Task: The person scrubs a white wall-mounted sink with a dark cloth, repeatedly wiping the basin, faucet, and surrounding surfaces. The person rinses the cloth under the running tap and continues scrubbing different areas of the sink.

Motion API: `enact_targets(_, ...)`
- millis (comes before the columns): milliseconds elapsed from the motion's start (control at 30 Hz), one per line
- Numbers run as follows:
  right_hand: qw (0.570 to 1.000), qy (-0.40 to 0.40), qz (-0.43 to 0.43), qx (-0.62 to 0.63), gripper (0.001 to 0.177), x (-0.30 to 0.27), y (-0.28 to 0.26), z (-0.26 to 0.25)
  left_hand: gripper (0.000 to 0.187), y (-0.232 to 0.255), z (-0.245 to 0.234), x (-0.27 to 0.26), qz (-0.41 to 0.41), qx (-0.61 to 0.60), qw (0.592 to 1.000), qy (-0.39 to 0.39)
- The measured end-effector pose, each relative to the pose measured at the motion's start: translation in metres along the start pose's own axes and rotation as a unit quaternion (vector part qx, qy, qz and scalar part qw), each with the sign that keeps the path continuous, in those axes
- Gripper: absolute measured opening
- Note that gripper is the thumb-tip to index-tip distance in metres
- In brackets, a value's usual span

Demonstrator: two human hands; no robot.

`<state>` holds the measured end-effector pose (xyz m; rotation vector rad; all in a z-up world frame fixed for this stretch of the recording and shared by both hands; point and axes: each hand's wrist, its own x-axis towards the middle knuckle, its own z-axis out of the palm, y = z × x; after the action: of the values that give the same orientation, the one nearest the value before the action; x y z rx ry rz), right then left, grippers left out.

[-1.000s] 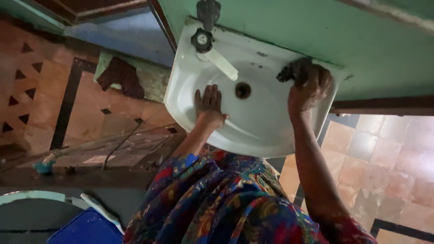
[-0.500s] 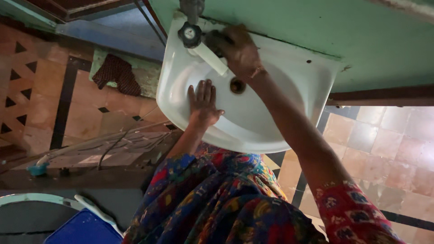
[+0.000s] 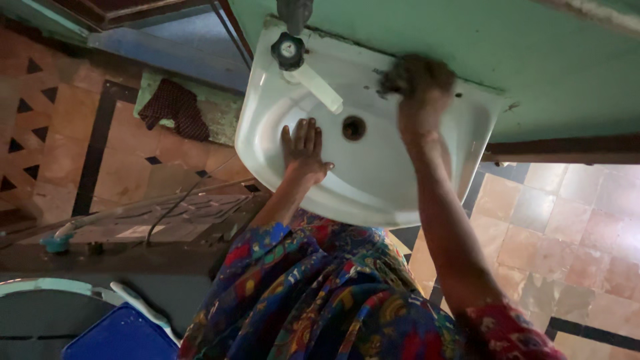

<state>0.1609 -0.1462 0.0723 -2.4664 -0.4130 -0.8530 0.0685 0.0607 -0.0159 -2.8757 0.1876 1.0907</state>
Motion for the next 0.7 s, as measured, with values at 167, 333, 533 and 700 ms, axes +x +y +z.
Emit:
enact_targets(167, 0.990, -0.022, -0.112, 0.078, 0.019, 0.034, -0.045, 0.053, 0.097, 0.004, 0.005, 0.006, -0.005, 0.005, 1.000, 0.001)
enact_targets(333, 0.985, -0.075, -0.140, 0.062, 0.024, 0.027, -0.029, 0.038, 0.097, 0.002, 0.010, 0.005, 0.003, 0.001, 1.000, 0.021)
enact_targets(533, 0.990, -0.122, 0.017, -0.076, 0.052, -0.017, 0.039, -0.056, 0.097, -0.003, 0.013, 0.006, 0.017, -0.016, 0.999, 0.044)
enact_targets(700, 0.991, -0.084, 0.025, -0.105, 0.040, -0.049, 0.071, -0.085, 0.099, -0.001, 0.013, 0.007, 0.018, -0.004, 0.999, 0.047)
